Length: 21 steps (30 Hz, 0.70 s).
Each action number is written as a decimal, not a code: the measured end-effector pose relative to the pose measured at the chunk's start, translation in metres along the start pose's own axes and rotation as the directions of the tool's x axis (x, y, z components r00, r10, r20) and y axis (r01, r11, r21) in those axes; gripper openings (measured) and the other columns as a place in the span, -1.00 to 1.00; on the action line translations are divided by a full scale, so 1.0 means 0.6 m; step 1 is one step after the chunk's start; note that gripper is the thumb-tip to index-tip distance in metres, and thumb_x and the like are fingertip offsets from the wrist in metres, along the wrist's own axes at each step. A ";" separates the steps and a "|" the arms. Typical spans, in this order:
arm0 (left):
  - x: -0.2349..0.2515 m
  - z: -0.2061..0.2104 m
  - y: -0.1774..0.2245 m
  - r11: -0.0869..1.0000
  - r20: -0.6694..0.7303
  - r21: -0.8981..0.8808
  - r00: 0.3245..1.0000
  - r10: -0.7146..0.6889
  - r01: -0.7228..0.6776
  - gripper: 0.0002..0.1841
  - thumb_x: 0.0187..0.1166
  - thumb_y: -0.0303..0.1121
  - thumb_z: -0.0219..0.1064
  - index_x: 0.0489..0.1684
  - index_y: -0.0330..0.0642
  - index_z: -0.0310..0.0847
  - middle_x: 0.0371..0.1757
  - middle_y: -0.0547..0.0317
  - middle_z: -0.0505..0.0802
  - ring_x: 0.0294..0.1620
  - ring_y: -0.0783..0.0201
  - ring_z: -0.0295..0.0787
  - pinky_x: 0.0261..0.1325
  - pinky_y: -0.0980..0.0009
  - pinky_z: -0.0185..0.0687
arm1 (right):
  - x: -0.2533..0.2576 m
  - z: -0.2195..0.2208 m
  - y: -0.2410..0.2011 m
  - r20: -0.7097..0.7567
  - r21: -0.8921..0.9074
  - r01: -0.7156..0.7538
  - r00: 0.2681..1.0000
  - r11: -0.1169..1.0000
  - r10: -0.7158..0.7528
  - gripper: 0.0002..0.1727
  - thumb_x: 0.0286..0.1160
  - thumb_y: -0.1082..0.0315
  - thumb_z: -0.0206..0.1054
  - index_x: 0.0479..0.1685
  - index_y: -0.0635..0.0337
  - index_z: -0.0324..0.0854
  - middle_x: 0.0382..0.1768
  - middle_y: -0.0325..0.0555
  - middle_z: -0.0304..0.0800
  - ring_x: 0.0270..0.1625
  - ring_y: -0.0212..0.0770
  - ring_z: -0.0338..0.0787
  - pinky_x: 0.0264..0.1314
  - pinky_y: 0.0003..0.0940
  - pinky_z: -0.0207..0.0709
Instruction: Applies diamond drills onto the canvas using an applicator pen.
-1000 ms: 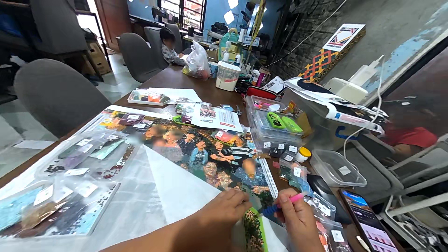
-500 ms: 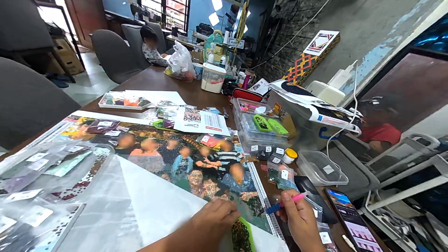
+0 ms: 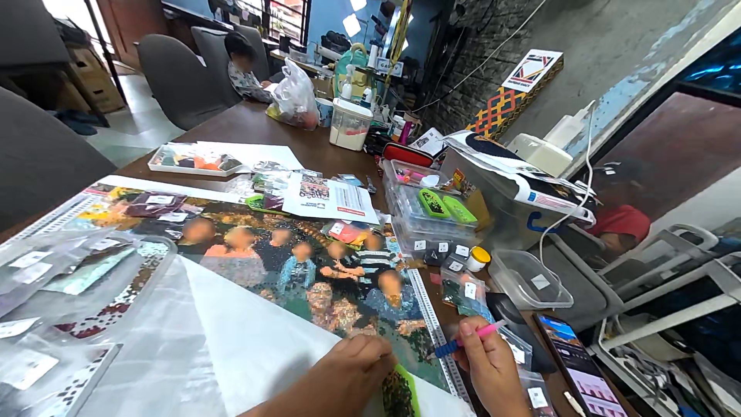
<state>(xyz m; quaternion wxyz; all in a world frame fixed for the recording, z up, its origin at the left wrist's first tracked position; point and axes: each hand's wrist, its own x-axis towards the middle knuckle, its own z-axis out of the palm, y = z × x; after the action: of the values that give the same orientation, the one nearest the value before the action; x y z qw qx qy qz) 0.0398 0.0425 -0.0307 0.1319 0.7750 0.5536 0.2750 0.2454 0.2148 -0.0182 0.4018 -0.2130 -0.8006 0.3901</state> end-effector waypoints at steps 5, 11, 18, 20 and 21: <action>0.000 0.000 0.000 1.000 -0.004 -0.006 1.000 0.000 0.000 0.01 0.16 0.33 0.55 0.46 -0.38 0.55 0.46 -0.25 0.66 0.47 -0.24 0.58 0.38 -0.15 0.52 | -0.001 -0.001 0.002 0.007 -0.008 0.005 1.000 1.000 -0.005 -0.70 0.82 0.20 0.05 -0.32 0.05 0.54 -0.52 -0.52 0.65 -0.54 -0.69 0.60 -0.49 -0.74 0.53; -0.001 0.001 -0.001 1.000 -0.009 -0.005 1.000 0.011 -0.011 0.02 0.15 0.34 0.54 0.46 -0.39 0.54 0.46 -0.25 0.66 0.46 -0.23 0.58 0.39 -0.13 0.51 | -0.001 0.001 0.002 0.012 -0.012 0.000 1.000 1.000 0.000 -0.71 0.81 0.22 0.05 -0.33 0.04 0.53 -0.54 -0.54 0.64 -0.55 -0.71 0.59 -0.50 -0.75 0.51; -0.001 0.002 -0.002 1.000 -0.008 -0.001 1.000 0.014 -0.014 0.02 0.15 0.34 0.54 0.47 -0.39 0.54 0.46 -0.24 0.65 0.46 -0.23 0.57 0.38 -0.12 0.51 | 0.000 0.002 0.002 -0.001 -0.001 -0.005 1.000 1.000 0.005 -0.71 0.81 0.21 0.06 -0.33 0.05 0.53 -0.53 -0.52 0.67 -0.55 -0.69 0.60 -0.50 -0.74 0.52; -0.001 0.002 -0.002 1.000 -0.009 0.001 1.000 0.015 -0.015 0.02 0.15 0.34 0.54 0.47 -0.39 0.54 0.46 -0.24 0.66 0.46 -0.22 0.58 0.38 -0.11 0.51 | 0.000 0.001 0.002 0.000 -0.001 -0.007 1.000 1.000 0.007 -0.71 0.81 0.21 0.07 -0.33 0.05 0.54 -0.53 -0.52 0.67 -0.56 -0.69 0.60 -0.50 -0.74 0.52; -0.001 0.001 -0.001 1.000 -0.006 0.001 1.000 0.012 -0.012 0.02 0.15 0.34 0.54 0.47 -0.39 0.54 0.46 -0.24 0.65 0.46 -0.23 0.58 0.39 -0.11 0.50 | 0.000 0.001 0.002 0.002 -0.005 -0.006 1.000 1.000 0.006 -0.71 0.81 0.20 0.07 -0.33 0.05 0.53 -0.53 -0.52 0.66 -0.56 -0.69 0.60 -0.50 -0.74 0.52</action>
<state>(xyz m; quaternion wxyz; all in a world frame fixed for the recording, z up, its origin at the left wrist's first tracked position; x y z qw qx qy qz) 0.0395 0.0422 -0.0319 0.1284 0.7776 0.5492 0.2778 0.2449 0.2152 -0.0197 0.3996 -0.2160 -0.8012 0.3896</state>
